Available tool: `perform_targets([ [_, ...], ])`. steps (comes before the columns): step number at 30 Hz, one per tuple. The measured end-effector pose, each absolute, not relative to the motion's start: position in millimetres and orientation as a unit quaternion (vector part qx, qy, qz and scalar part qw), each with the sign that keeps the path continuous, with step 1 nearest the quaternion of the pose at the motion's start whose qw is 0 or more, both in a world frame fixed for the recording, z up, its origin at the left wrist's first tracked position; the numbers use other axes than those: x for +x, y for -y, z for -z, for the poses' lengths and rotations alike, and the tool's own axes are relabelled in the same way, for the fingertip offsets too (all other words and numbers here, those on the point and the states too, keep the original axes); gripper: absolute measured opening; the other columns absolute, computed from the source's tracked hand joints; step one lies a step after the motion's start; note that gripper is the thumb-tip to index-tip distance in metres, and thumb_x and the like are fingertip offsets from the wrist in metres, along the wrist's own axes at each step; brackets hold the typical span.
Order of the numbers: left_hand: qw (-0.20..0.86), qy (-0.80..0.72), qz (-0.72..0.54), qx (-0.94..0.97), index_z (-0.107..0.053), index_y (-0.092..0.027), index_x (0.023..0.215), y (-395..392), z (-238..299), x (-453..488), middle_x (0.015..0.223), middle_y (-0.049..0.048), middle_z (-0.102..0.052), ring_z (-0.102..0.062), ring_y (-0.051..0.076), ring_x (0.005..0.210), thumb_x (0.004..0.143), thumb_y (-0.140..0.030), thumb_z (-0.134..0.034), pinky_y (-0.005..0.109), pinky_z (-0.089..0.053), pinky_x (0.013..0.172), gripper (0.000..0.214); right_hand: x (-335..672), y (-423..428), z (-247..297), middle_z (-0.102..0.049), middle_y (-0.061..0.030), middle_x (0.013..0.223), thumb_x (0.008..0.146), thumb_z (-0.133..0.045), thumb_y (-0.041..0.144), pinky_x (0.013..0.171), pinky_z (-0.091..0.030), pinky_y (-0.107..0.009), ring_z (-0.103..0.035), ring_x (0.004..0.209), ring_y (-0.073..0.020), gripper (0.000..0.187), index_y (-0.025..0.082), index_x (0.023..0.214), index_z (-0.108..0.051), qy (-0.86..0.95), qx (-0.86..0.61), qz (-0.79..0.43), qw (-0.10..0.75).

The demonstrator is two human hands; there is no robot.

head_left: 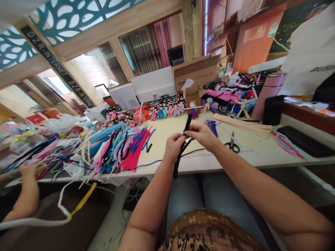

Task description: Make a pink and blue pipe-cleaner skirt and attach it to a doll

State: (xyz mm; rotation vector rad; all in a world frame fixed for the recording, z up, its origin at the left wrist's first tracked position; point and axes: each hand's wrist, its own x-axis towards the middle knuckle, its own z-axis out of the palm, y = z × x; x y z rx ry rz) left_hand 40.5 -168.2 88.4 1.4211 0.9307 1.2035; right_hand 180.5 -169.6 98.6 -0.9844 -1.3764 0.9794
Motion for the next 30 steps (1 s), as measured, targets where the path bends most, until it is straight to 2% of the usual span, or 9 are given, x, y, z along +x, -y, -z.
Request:
perform_targets([
  [7, 0.506, -0.375, -0.497, 0.597, -0.068, -0.015, 0.070, 170, -92, 39, 0.059, -0.0003, -0.056, -0.047, 0.011, 0.058, 0.072, -0.037, -0.063, 0.025, -0.035, 0.057, 0.023, 180, 172, -101, -0.059, 0.0015, 0.062, 0.064, -0.067, 0.036, 0.055, -0.041, -0.025, -0.052, 0.060, -0.0122, 0.020, 0.018, 0.066, -0.060, 0.576, -0.408, -0.423, 0.568],
  [12, 0.448, -0.432, -0.512, 0.592, -0.069, -0.017, 0.082, 157, -74, 30, 0.082, 0.0048, -0.066, -0.056, 0.016, 0.076, 0.075, -0.044, -0.061, 0.026, -0.039, 0.065, 0.029, 185, 176, -104, -0.059, 0.0013, 0.064, 0.065, -0.068, 0.039, 0.054, -0.042, -0.024, -0.055, 0.062, -0.0131, 0.023, 0.018, 0.072, -0.059, 0.552, -0.407, -0.442, 0.579],
  [15, 0.476, -0.466, -0.444, 0.600, -0.068, -0.017, 0.089, 149, -54, 25, 0.089, 0.0070, -0.067, -0.059, 0.017, 0.078, 0.075, -0.047, -0.060, 0.026, -0.040, 0.064, 0.034, 188, 180, -105, -0.065, -0.0014, 0.072, 0.068, -0.066, 0.038, 0.056, -0.043, -0.024, -0.058, 0.065, -0.0135, 0.023, 0.018, 0.077, -0.059, 0.542, -0.396, -0.461, 0.581],
  [18, 0.595, -0.442, -0.338, 0.580, -0.066, -0.016, 0.095, 149, -40, 25, 0.083, 0.0066, -0.066, -0.059, 0.015, 0.066, 0.074, -0.054, -0.061, 0.026, -0.042, 0.059, 0.043, 188, 185, -106, -0.067, -0.0026, 0.074, 0.070, -0.064, 0.036, 0.057, -0.043, -0.024, -0.060, 0.067, -0.0136, 0.022, 0.018, 0.080, -0.058, 0.535, -0.388, -0.479, 0.578],
  [20, 0.665, -0.400, -0.303, 0.553, -0.065, -0.016, 0.096, 152, -36, 27, 0.070, 0.0020, -0.061, -0.054, 0.011, 0.054, 0.070, -0.053, -0.067, 0.024, -0.040, 0.054, 0.045, 188, 187, -104, -0.067, -0.0016, 0.072, 0.070, -0.065, 0.036, 0.056, -0.044, -0.024, -0.060, 0.066, -0.0134, 0.022, 0.018, 0.081, -0.057, 0.523, -0.385, -0.494, 0.578],
  [22, 0.707, -0.364, -0.310, 0.520, -0.065, -0.015, 0.091, 156, -37, 27, 0.060, -0.0026, -0.054, -0.046, 0.007, 0.047, 0.066, -0.048, -0.073, 0.022, -0.035, 0.049, 0.042, 188, 190, -101, -0.065, 0.0001, 0.068, 0.070, -0.067, 0.037, 0.056, -0.045, -0.024, -0.059, 0.062, -0.0126, 0.024, 0.018, 0.080, -0.056, 0.503, -0.381, -0.513, 0.582],
  [24, 0.734, -0.336, -0.333, 0.487, -0.065, -0.014, 0.086, 160, -41, 26, 0.059, -0.0036, -0.051, -0.043, 0.005, 0.046, 0.063, -0.043, -0.077, 0.020, -0.034, 0.048, 0.039, 189, 192, -96, -0.063, 0.0016, 0.066, 0.068, -0.069, 0.038, 0.056, -0.046, -0.025, -0.058, 0.059, -0.0118, 0.026, 0.019, 0.079, -0.056, 0.480, -0.377, -0.531, 0.588],
  [30, 0.731, -0.321, -0.420, 0.431, -0.067, -0.014, 0.091, 168, -53, 23, 0.062, -0.0018, -0.057, -0.052, 0.006, 0.054, 0.058, -0.030, -0.082, 0.020, -0.042, 0.056, 0.040, 189, 196, -75, -0.063, 0.0021, 0.068, 0.067, -0.073, 0.040, 0.056, -0.047, -0.024, -0.060, 0.056, -0.0110, 0.030, 0.018, 0.081, -0.058, 0.436, -0.383, -0.573, 0.579],
])
